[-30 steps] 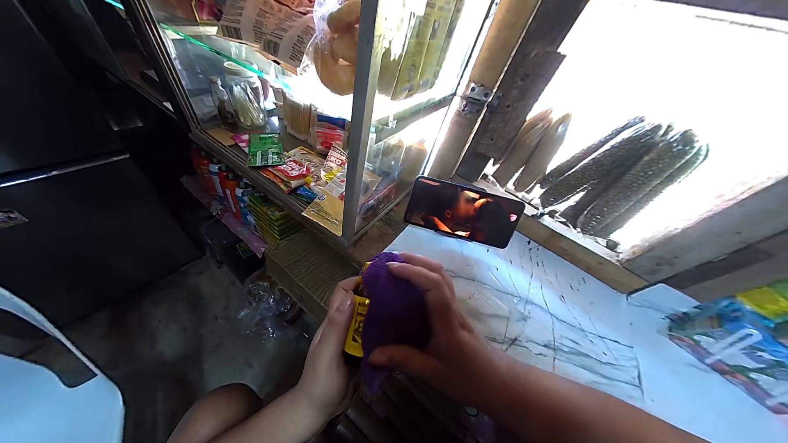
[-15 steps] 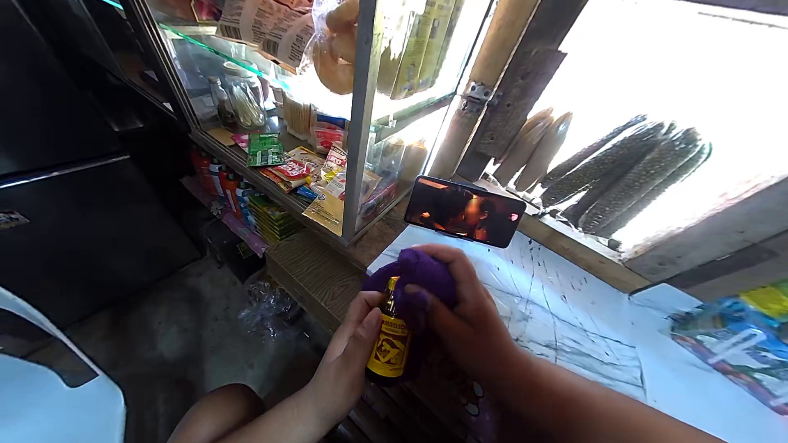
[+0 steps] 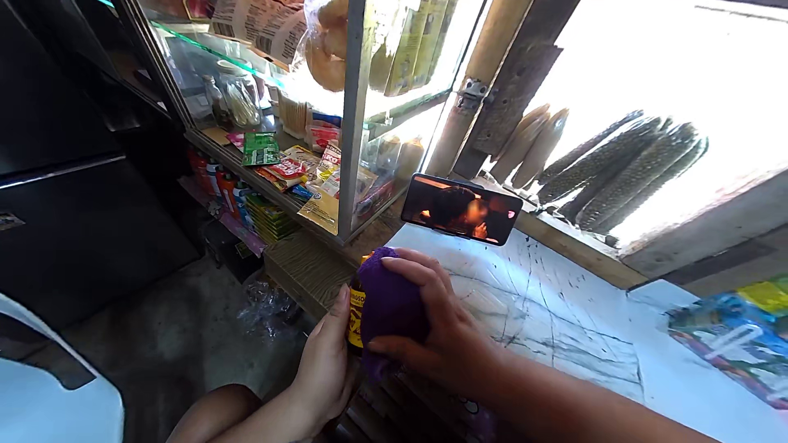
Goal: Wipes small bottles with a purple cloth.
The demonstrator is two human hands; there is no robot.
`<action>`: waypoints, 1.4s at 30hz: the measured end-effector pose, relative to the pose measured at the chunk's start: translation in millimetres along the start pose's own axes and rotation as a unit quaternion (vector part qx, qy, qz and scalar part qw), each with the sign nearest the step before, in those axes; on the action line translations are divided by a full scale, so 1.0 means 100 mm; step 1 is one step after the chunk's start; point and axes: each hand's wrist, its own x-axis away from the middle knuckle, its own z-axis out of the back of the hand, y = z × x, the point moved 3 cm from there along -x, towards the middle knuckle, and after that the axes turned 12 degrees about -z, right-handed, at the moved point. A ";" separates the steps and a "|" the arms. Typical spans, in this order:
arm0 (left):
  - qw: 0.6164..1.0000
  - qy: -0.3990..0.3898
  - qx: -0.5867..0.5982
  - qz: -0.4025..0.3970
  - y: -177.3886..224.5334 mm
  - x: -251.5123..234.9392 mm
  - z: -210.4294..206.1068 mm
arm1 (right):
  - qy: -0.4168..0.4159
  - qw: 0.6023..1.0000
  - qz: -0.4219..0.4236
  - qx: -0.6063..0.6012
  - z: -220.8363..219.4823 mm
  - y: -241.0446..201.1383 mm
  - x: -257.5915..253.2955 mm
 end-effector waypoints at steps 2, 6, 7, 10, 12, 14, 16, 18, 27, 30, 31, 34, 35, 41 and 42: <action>1.000 -0.018 0.003 -0.013 -0.02 0.02 0.01 | 0.007 1.000 0.007 -0.010 0.01 0.00 -0.01; 0.996 -0.083 -0.019 -0.024 -0.07 0.04 0.03 | 0.030 0.998 0.000 -0.056 0.07 0.04 -0.06; 0.994 -0.104 -0.024 -0.027 -0.08 0.05 0.03 | 0.030 0.997 -0.012 -0.072 0.08 0.05 -0.07; 0.987 -0.153 -0.044 -0.034 -0.10 0.05 0.04 | 0.023 0.990 -0.060 -0.122 0.11 0.08 -0.09; 0.987 -0.147 -0.052 -0.036 -0.10 0.05 0.04 | 0.007 0.986 -0.080 -0.147 0.10 0.09 -0.10; 0.989 -0.135 -0.040 -0.034 -0.09 0.04 0.04 | -0.011 0.986 -0.081 -0.148 0.09 0.10 -0.10; 0.993 -0.114 0.002 -0.018 -0.08 0.04 0.04 | -0.023 0.990 -0.065 -0.122 0.07 0.10 -0.09; 0.997 -0.063 0.039 -0.002 -0.05 0.02 0.03 | -0.044 0.994 -0.046 -0.086 0.05 0.08 -0.07; 0.996 -0.078 0.017 -0.037 -0.08 0.02 0.03 | -0.012 0.998 -0.006 -0.068 0.06 0.04 -0.07; 0.996 -0.084 -0.015 -0.039 -0.10 0.04 0.04 | -0.002 0.994 -0.035 -0.103 0.08 0.07 -0.09; 0.995 -0.089 -0.023 -0.046 -0.10 0.04 0.03 | -0.004 0.993 -0.044 -0.113 0.09 0.08 -0.09; 0.995 -0.080 -0.022 -0.055 -0.11 0.04 0.04 | -0.019 0.990 -0.050 -0.128 0.08 0.10 -0.10; 0.996 -0.067 -0.015 -0.050 -0.10 0.04 0.04 | -0.025 0.990 -0.045 -0.129 0.08 0.10 -0.10; 0.998 -0.028 0.035 -0.044 -0.04 0.00 0.04 | -0.077 0.993 -0.014 -0.083 0.05 0.08 -0.08; 0.997 -0.029 0.045 -0.053 -0.03 -0.01 0.04 | -0.083 0.994 -0.010 -0.071 0.04 0.07 -0.07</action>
